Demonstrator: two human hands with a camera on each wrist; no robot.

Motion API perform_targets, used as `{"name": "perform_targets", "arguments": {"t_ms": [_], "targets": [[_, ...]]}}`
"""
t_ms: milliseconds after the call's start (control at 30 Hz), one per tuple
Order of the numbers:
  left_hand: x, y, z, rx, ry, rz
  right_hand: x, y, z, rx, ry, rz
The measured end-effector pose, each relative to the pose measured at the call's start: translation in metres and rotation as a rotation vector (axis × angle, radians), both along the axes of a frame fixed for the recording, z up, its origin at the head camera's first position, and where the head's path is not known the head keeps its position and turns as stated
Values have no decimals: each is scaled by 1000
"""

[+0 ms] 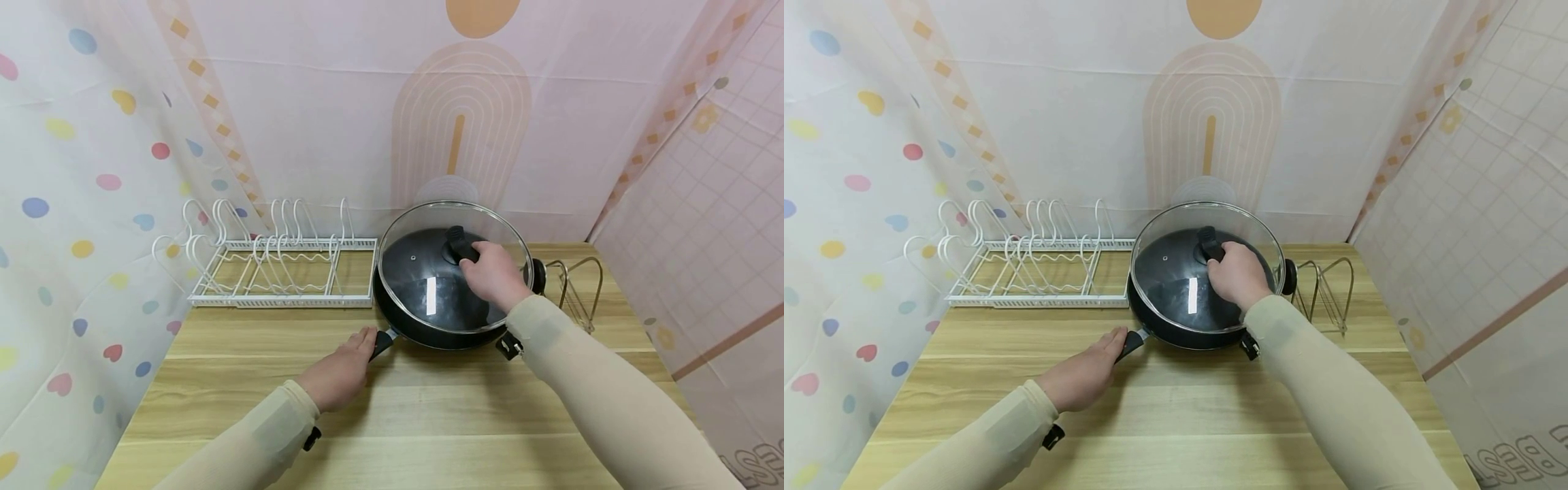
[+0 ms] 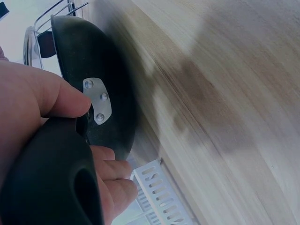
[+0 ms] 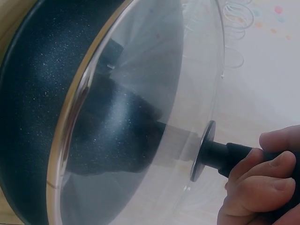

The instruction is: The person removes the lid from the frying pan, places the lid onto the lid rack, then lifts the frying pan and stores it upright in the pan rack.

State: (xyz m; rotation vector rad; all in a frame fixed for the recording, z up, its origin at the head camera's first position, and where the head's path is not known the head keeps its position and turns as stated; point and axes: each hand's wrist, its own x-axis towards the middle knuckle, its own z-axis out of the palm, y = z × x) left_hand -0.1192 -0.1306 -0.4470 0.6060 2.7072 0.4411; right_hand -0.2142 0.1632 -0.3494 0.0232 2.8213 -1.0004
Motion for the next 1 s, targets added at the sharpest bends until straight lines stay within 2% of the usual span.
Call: {"name": "perform_targets", "arguments": {"t_ms": [533,1000], "targets": [[-1,1,4,-6,-47,27,3,5,18,61,9,0],[-2,0,2,-6,-42,19,5,15,23,54,23,-19]]}}
